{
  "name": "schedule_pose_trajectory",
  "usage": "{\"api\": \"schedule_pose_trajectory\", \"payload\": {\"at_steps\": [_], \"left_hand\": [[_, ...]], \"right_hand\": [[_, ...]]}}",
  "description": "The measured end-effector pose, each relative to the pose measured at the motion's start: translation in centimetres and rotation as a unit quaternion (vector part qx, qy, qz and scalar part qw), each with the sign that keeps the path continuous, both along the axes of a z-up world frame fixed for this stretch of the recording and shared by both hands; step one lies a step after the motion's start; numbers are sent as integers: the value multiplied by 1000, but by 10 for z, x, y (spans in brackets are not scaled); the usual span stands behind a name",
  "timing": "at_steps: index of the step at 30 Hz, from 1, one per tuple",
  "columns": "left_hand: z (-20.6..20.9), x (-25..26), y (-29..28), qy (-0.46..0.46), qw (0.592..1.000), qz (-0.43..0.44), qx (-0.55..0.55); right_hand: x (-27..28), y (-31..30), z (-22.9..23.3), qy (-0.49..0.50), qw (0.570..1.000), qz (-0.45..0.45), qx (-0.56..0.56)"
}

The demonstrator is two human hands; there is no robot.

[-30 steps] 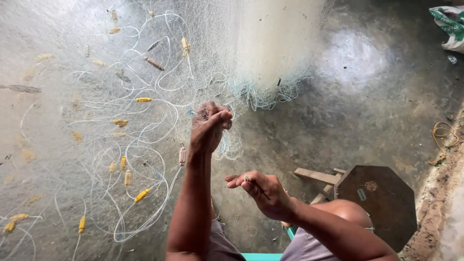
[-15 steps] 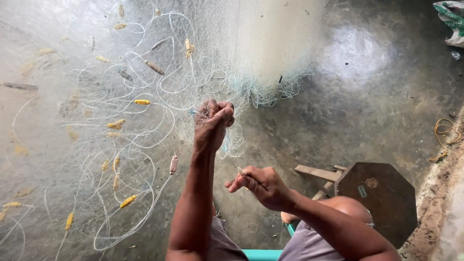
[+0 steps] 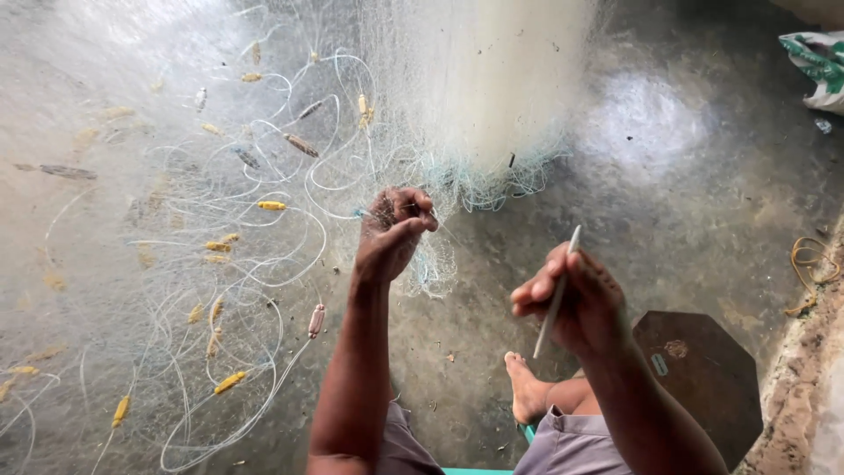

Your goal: Repairing a fishing net by weaving and knotting the mesh using a shuttle tool.

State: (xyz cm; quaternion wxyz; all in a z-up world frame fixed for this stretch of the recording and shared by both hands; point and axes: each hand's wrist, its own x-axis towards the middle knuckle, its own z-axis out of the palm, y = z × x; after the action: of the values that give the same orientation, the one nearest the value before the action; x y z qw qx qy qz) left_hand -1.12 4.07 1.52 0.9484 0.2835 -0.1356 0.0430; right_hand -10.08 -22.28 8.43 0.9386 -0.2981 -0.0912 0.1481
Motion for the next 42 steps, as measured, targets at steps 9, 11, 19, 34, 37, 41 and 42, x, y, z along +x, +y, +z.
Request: {"api": "schedule_pose_trajectory", "payload": {"at_steps": [9, 11, 19, 34, 37, 41, 42], "left_hand": [[19, 3, -10, 25, 981, 130, 141], [23, 3, -10, 28, 976, 147, 159], [18, 2, -11, 41, 955, 189, 226], [20, 6, -1, 21, 992, 111, 57], [21, 6, 5, 20, 995, 93, 35], [27, 3, 16, 22, 997, 57, 48], [31, 2, 19, 15, 996, 55, 61]], "right_hand": [[21, -6, -4, 24, 994, 29, 106], [21, -4, -2, 31, 993, 34, 112], [23, 5, -6, 57, 988, 56, 132], [67, 8, -68, 89, 977, -93, -170], [74, 8, -108, 124, 961, -100, -228], [74, 21, -151, 148, 962, -67, -219], [73, 28, -157, 159, 962, -56, -214]]}}
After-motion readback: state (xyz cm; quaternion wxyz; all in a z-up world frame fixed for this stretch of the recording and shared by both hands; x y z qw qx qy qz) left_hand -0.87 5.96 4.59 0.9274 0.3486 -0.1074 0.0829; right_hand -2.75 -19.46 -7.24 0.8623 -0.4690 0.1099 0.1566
